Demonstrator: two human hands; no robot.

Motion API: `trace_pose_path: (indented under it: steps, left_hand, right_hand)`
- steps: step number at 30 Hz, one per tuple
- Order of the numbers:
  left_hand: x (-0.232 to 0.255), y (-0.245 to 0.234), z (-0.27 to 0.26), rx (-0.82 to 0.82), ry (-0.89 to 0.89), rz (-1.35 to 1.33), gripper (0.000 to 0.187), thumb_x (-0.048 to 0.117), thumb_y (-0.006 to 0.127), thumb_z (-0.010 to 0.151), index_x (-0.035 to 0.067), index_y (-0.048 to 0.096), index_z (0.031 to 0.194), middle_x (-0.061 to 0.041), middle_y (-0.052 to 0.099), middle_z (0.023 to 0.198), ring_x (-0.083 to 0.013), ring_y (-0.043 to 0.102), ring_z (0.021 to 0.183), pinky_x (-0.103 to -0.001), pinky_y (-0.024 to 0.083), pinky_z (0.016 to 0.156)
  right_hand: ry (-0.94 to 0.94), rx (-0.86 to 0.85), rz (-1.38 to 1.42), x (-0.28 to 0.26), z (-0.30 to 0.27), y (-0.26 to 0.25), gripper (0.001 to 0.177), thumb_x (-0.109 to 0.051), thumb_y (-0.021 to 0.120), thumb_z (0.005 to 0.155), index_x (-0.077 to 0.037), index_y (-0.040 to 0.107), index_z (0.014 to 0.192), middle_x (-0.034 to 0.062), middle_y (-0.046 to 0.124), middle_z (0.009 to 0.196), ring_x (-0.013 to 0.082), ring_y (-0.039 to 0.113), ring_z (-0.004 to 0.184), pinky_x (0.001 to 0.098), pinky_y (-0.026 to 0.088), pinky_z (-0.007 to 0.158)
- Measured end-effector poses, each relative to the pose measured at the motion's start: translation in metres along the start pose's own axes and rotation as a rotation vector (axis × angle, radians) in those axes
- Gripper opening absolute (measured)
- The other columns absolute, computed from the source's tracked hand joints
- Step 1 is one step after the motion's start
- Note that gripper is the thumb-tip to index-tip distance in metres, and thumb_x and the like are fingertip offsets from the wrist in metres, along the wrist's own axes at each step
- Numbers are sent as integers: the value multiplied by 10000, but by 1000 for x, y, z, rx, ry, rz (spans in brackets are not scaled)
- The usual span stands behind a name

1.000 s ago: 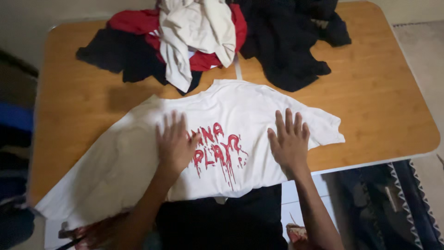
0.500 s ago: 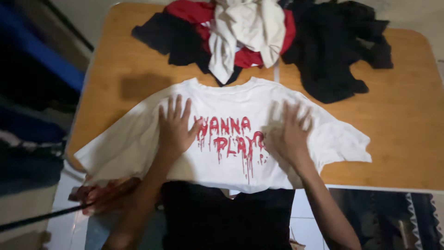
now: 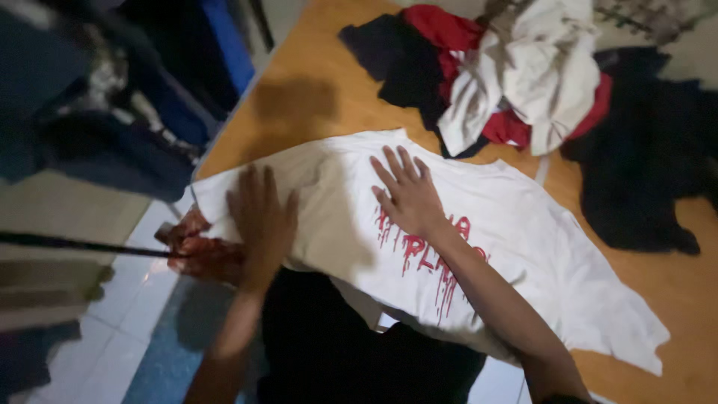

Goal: The person smooths out t-shirts on a table, places hangers into them, and hangs them on a nearby rack. This is repeated for multiple shirts.

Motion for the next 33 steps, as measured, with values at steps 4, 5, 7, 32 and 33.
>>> trace_pose_path:
  steps: [4, 5, 7, 32, 33]
  left_hand:
    - [-16, -4, 9, -79, 23, -42, 718, 470, 623, 990, 23, 469, 1530, -258, 398, 1612, -442, 327, 1509, -659, 221, 1194]
    - [-17, -1, 15, -89, 29, -49, 745, 498, 623, 987, 25, 457, 1539, -255, 387, 1615, -442, 315, 1514, -660, 215, 1194]
    - [-24, 3, 28, -161, 43, -56, 831, 567, 635, 954, 32, 423, 1553, -247, 338, 1634, -437, 276, 1523, -666, 195, 1189]
    - [-73, -6, 68, -223, 313, -167, 1056, 783, 707, 797, -13, 546, 1472, -273, 379, 1607, -457, 271, 1510, -605, 194, 1211]
    - [-74, -6, 67, -228, 311, -149, 1052, 778, 713, 790, -17, 554, 1460, -276, 391, 1592, -459, 286, 1496, -606, 203, 1203]
  right_hand:
    - [4, -7, -27, 0, 1, -2, 582, -405, 445, 1065, -169, 392, 1594, 177, 340, 1661, 388, 277, 1542, 558, 222, 1209]
    - [9, -11, -28, -2, 1, -1, 580, -408, 447, 1062, -175, 394, 1591, 173, 342, 1658, 386, 278, 1542, 553, 220, 1210]
    - [-4, -3, -43, -3, 1, 0, 589, -402, 445, 1060, -169, 390, 1598, 176, 338, 1659, 391, 278, 1541, 555, 219, 1207]
    - [114, 40, -260, -40, 56, 41, 559, -411, 552, 1019, -122, 506, 1495, 227, 418, 1577, 420, 347, 1503, 612, 295, 1198]
    - [30, 45, -182, -54, 63, 48, 571, -409, 549, 1032, -123, 490, 1523, 219, 408, 1594, 419, 345, 1504, 609, 293, 1195]
Point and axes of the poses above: each hand's wrist, its own z-axis towards the middle knuckle, its own y-axis out of the palm, x = y × z, the point moved 1 cm from there along z, towards the middle knuckle
